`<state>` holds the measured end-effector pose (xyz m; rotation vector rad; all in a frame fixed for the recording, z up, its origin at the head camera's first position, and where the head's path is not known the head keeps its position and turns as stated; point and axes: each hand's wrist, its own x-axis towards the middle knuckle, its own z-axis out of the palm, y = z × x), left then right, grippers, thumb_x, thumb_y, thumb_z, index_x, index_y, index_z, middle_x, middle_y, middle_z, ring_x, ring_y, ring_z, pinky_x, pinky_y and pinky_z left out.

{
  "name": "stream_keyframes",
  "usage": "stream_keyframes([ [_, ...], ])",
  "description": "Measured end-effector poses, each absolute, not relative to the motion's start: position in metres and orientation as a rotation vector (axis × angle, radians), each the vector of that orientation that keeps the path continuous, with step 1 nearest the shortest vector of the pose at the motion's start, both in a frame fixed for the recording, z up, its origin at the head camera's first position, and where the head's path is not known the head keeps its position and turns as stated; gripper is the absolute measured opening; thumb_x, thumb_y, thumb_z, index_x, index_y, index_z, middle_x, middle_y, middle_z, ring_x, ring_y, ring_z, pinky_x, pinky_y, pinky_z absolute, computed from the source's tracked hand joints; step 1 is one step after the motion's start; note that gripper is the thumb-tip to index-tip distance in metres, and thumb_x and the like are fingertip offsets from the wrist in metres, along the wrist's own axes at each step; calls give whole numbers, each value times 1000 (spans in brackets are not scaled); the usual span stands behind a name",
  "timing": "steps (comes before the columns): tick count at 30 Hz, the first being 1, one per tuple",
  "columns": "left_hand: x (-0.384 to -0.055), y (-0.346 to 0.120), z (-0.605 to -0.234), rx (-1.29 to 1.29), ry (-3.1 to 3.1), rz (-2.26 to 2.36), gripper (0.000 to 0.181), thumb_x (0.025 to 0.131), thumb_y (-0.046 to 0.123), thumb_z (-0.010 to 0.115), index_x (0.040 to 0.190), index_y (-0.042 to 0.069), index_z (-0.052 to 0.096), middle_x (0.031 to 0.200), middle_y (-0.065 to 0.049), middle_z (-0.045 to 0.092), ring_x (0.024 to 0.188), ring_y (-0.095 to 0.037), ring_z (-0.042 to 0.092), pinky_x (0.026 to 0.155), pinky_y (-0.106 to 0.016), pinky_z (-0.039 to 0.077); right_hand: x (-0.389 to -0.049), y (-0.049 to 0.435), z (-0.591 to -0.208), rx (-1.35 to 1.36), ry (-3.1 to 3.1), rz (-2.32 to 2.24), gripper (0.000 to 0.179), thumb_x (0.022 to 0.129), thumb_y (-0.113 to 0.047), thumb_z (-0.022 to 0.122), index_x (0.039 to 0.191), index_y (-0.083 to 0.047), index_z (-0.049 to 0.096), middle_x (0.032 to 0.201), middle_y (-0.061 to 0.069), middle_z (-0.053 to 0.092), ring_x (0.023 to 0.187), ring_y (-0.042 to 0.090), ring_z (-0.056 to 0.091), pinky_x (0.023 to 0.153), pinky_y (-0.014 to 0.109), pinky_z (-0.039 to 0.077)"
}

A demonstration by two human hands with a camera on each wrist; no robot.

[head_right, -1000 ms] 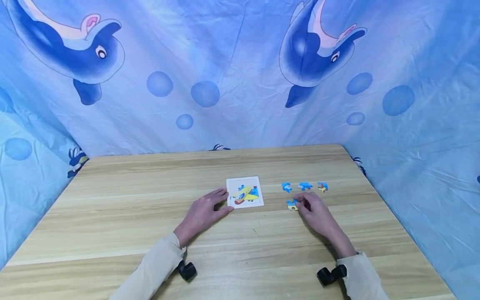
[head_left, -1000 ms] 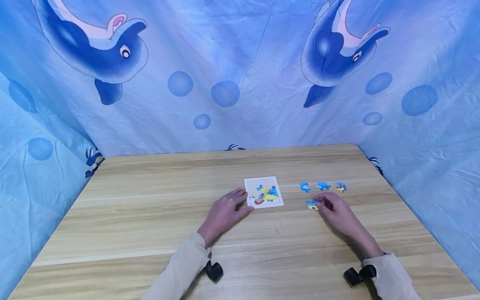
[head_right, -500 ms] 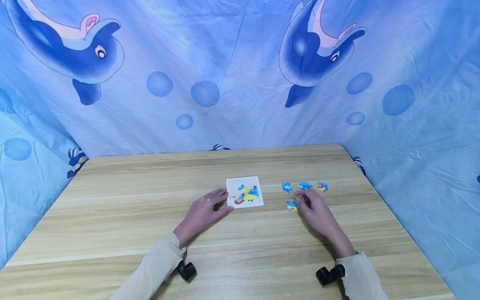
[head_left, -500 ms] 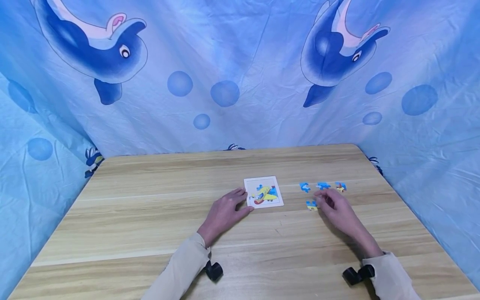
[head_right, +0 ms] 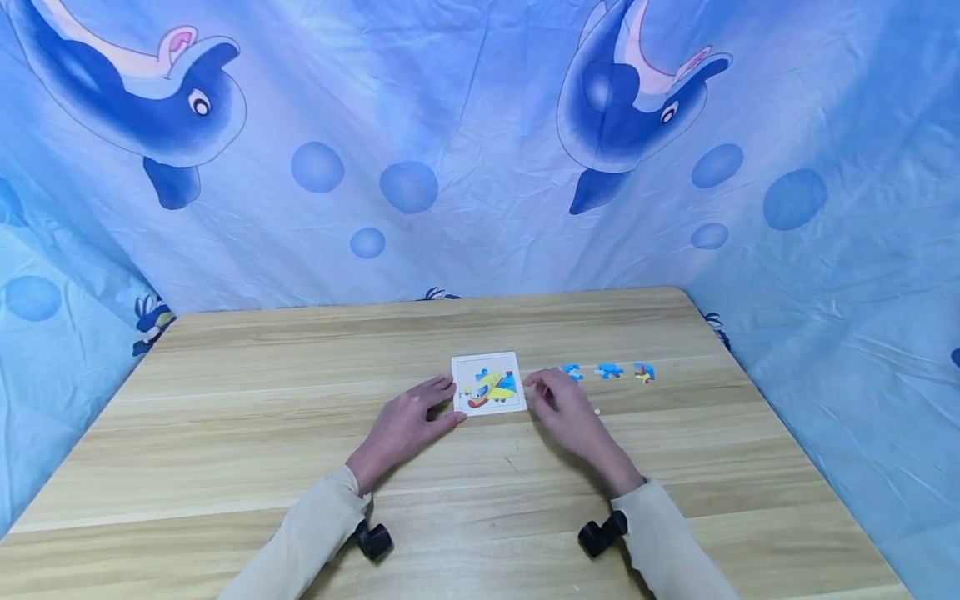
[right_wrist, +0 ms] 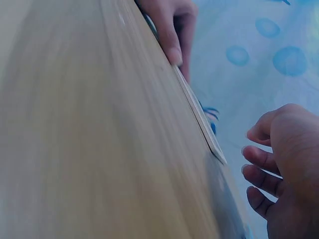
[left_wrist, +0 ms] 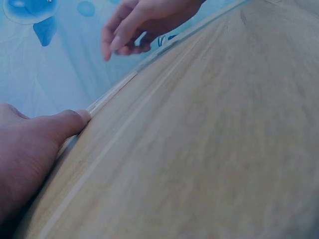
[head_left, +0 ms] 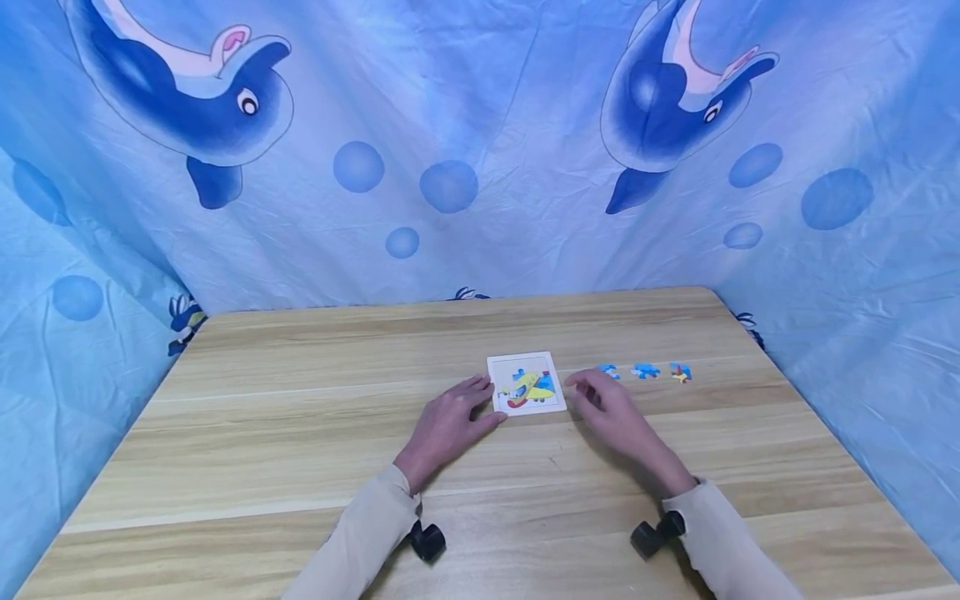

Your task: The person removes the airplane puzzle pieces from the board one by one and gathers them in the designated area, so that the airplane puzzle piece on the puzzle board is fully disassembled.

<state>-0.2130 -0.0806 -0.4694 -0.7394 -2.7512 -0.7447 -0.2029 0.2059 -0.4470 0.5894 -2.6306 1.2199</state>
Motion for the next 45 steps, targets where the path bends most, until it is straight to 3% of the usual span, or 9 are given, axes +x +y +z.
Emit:
stream_keyframes([
  [14,-214,-81,-468,-750,-2744,-738,58,97,48,72,136,5,67,144,-12,60,136,-28,54,109,-46,47,-225,168,-452,640,-2663,1252,19,100,-6,67,119,-4,68,95,2,59,84,16,56,71,29,52],
  [23,-215,-82,-469,-763,-2736,-735,58,97,47,72,136,5,67,144,-12,60,136,-29,55,109,-46,47,-239,155,-453,648,-2720,1143,24,96,-4,68,120,1,69,104,7,62,96,21,60,87,38,55],
  [45,-214,-81,-470,-768,-2701,-745,55,95,43,75,134,4,69,141,-15,62,134,-30,57,105,-48,51,-242,142,-445,474,-2854,1100,25,96,-6,70,119,4,66,113,14,55,99,26,56,94,43,52],
])
